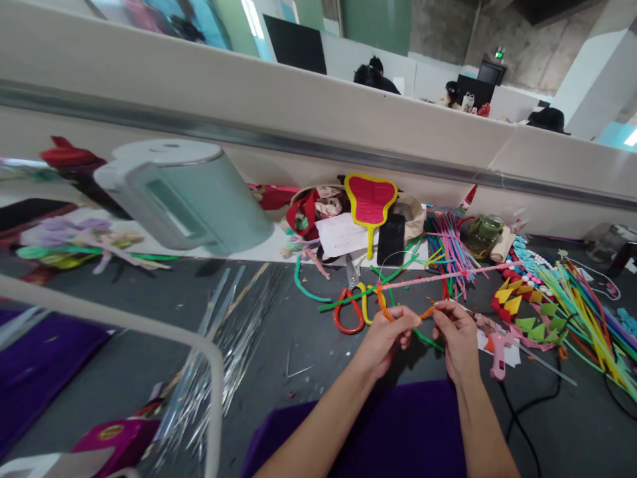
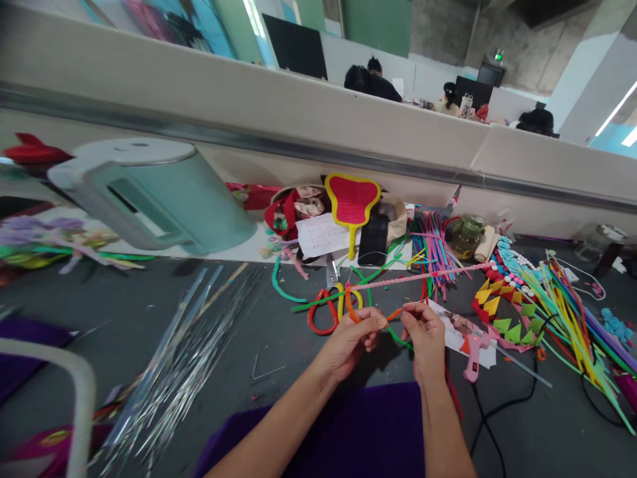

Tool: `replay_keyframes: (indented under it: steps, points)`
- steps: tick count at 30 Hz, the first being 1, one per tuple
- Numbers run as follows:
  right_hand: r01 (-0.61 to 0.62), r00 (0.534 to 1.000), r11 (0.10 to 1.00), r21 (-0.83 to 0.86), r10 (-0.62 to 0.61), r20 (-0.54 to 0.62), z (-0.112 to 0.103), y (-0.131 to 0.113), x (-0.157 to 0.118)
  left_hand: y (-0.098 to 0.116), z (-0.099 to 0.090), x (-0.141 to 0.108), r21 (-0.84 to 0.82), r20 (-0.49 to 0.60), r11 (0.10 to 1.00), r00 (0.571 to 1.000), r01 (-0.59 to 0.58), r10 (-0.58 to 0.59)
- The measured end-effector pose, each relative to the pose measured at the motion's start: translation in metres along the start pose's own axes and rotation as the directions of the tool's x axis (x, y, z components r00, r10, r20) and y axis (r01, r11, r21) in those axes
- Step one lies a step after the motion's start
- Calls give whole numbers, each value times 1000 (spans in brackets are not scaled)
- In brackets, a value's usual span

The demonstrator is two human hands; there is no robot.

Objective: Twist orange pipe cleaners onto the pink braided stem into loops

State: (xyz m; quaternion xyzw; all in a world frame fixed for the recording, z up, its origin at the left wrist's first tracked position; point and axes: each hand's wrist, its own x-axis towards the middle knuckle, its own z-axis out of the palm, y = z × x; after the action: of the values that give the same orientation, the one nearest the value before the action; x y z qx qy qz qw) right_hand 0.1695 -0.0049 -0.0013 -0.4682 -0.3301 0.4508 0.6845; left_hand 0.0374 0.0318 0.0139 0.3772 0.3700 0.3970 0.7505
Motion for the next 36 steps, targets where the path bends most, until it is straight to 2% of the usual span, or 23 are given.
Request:
replay_keyframes:
  steps: [2,5,10,17,22,26,32,34,36]
  points:
    - [2,1000,1000,2,-2,3,1,1,-1,0,1,0,36,-2,999,1000,-14,14]
    - [-1,1000,1000,-24,1,-3,1,2,0,1,3,-1,151,-16,984,995,-93,97]
    - [-44,999,998,-54,43,-21,-2,5,2,3,7,-4,354,-33,913,973,-204,230]
    - [-110,994,993,-38,109,-28,-2,5,2,6,7,-4,475,18,830,946,-293,323]
    - [-111,994,992,-58,110,-28,-4,6,4,4,3,-2,591,86,713,908,-378,410]
    - [-113,992,989,-97,107,-68,-6,6,5,-6,-1,1,693,90,602,877,-395,472]
    - [-70,995,981,-180,56,-87,-7,8,4,-11,-3,1,748,111,521,851,-412,513]
    - [-58,994,981,-183,39,-103,-6,9,3,-9,-1,0,742,131,513,844,-431,520]
    - [-45,994,987,-157,28,-108,-5,8,3,-5,0,-1,686,102,594,864,-420,494]
